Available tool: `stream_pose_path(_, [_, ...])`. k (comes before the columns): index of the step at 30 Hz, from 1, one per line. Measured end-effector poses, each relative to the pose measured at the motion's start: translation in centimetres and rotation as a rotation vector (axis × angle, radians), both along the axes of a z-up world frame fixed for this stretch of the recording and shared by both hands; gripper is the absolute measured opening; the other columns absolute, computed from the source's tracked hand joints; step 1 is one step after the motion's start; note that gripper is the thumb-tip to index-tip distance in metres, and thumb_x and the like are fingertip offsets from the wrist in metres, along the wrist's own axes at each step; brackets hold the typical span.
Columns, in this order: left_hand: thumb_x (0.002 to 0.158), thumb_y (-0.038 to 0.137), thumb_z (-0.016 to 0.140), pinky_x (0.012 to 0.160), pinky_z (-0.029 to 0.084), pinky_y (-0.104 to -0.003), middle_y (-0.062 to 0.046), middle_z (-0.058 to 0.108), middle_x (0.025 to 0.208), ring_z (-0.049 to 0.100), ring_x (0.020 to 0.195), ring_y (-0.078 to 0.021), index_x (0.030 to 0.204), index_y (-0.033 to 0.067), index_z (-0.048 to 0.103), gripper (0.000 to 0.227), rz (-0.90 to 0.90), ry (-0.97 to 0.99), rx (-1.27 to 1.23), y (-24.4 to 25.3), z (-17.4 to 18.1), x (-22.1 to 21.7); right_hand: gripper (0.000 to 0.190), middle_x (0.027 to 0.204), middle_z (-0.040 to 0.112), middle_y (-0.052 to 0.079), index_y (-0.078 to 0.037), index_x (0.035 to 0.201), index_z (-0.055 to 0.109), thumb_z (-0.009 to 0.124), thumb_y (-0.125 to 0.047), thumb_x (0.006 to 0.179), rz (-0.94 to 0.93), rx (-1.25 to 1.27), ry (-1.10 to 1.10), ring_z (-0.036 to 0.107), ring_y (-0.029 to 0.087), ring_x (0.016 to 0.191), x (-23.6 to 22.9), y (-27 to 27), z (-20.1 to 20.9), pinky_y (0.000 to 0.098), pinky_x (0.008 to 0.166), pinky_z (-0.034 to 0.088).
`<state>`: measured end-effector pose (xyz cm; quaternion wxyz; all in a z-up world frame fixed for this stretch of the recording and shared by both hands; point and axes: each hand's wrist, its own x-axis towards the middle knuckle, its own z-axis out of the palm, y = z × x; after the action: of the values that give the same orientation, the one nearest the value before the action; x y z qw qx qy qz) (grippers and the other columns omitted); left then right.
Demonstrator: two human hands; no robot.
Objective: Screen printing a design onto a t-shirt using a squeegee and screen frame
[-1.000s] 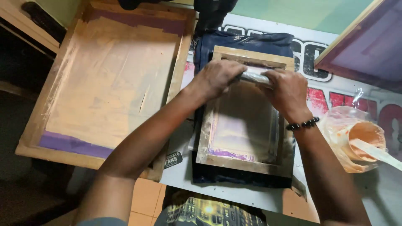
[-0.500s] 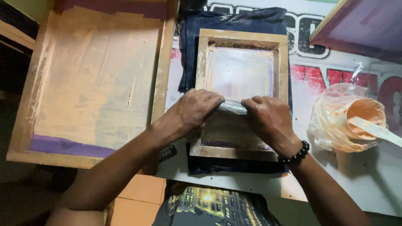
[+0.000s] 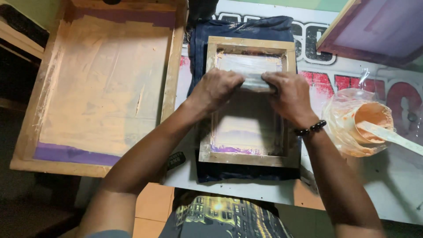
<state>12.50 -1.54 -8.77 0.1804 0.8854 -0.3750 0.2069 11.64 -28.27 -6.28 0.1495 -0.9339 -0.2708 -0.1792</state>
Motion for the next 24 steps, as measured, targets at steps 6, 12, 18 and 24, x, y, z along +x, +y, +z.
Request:
stream_pose_path(6, [0.074,0.011,0.073,0.066,0.059,-0.047,-0.005,0.069,0.081,0.072,0.077,-0.0365,0.103,0.0183,0.062,0.032,-0.154,0.377,-0.012,1.2,4.6,-6.7,0.033,0.098,0.080,0.005,-0.024,0.104,0.081,0.073,-0.014,0.074,-0.017,-0.264,0.265,0.076,0.030,0.094,-7.0,2.2,5.8,0.0415,0.084,0.060])
stream_pose_path(12, [0.066,0.004,0.088,0.086,0.059,-0.054,-0.013,0.072,0.102,0.071,0.099,-0.0405,0.119,0.0114,0.058,0.061,-0.064,0.307,0.060,0.9,4.5,2.6,0.017,0.079,0.072,0.004,-0.021,0.090,0.072,0.077,-0.019,0.074,-0.078,-0.170,0.147,0.073,0.034,0.079,0.7,0.7,5.2,0.0466,0.070,0.058])
stream_pose_path(18, [0.068,0.003,0.080,0.088,0.058,-0.047,-0.004,0.068,0.105,0.070,0.104,-0.0309,0.119,0.0155,0.058,0.056,-0.082,0.175,0.026,1.0,-0.1,7.9,0.030,0.075,0.066,0.002,-0.021,0.092,0.065,0.081,-0.038,0.073,-0.071,-0.187,0.027,0.073,0.033,0.077,5.6,0.5,1.4,0.0495,0.067,0.058])
stream_pose_path(24, [0.079,0.010,0.072,0.081,0.060,-0.047,-0.006,0.070,0.098,0.073,0.094,-0.0303,0.113,0.0130,0.061,0.036,-0.079,0.201,0.085,0.9,4.0,-2.1,0.005,0.075,0.064,-0.002,-0.031,0.097,0.063,0.062,-0.032,0.092,-0.044,-0.248,0.038,0.070,0.026,0.077,-1.6,0.0,0.8,0.0407,0.068,0.057])
